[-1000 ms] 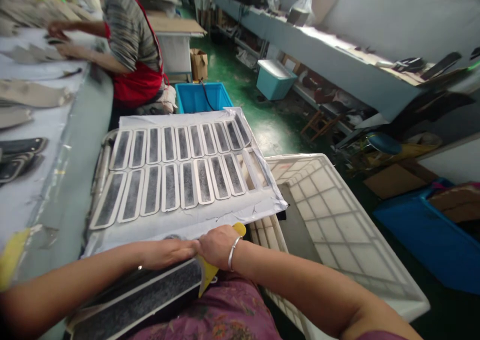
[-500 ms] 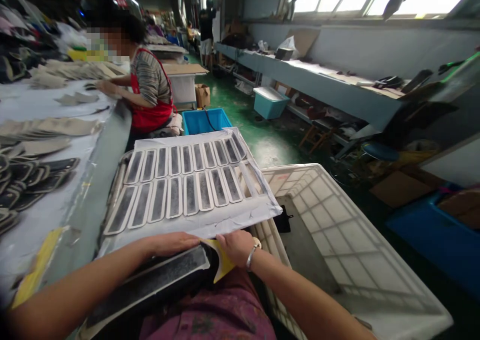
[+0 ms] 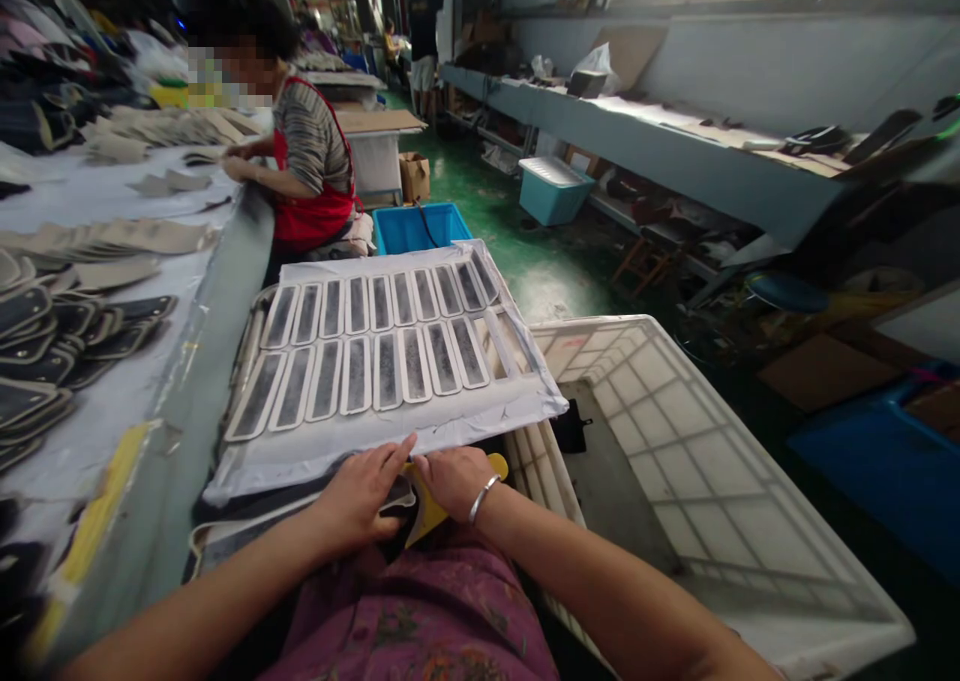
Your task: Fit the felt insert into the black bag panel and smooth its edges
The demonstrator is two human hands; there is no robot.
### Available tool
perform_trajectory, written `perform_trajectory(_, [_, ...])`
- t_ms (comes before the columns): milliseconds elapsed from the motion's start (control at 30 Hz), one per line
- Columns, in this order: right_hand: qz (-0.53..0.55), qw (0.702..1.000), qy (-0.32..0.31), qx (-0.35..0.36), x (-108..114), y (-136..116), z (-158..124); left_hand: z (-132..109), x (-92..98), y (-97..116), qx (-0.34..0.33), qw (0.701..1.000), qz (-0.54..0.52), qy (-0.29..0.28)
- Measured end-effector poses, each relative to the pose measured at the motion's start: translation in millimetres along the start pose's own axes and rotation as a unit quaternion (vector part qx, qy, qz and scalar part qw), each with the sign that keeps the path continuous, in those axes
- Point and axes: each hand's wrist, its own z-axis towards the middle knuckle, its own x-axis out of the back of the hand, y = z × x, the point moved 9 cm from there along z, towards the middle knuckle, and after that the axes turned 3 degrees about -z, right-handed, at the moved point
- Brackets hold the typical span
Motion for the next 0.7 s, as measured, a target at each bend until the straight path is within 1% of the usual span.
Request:
perform_trajectory(100, [0.002, 1.000, 0.005, -0.006, 0.1, -1.0, -0.9, -1.2, -2.2, 0.6, -0.003, 0.999, 0.023, 0.036])
perform_trajectory(200, [0.005, 1.000, 0.008, -0.025, 0.5, -1.2, -2.9, -2.7, -1.2, -0.2, -0.021, 0.998, 0.016, 0.053])
perform_trajectory(433, [0.000, 0.995, 0.007, -0.096, -2.5, -0.2, -7.2, -3.3, 1.2, -2.2, -0.044, 0.998, -0.006, 0.048])
perform_trajectory(600, [-0.004, 0.990, -0.004, -0.138, -6.2, -2.7, -7.0, -8.1, 2.5, -6.6, -0.030, 0.999, 0.007, 0.045])
perform_trajectory(700, [-0.006, 0.986, -0.009, -0.166, -5.9, -4.3, -7.3, -10.2, 3.3, -10.0, -0.030, 0.998, 0.006, 0.053])
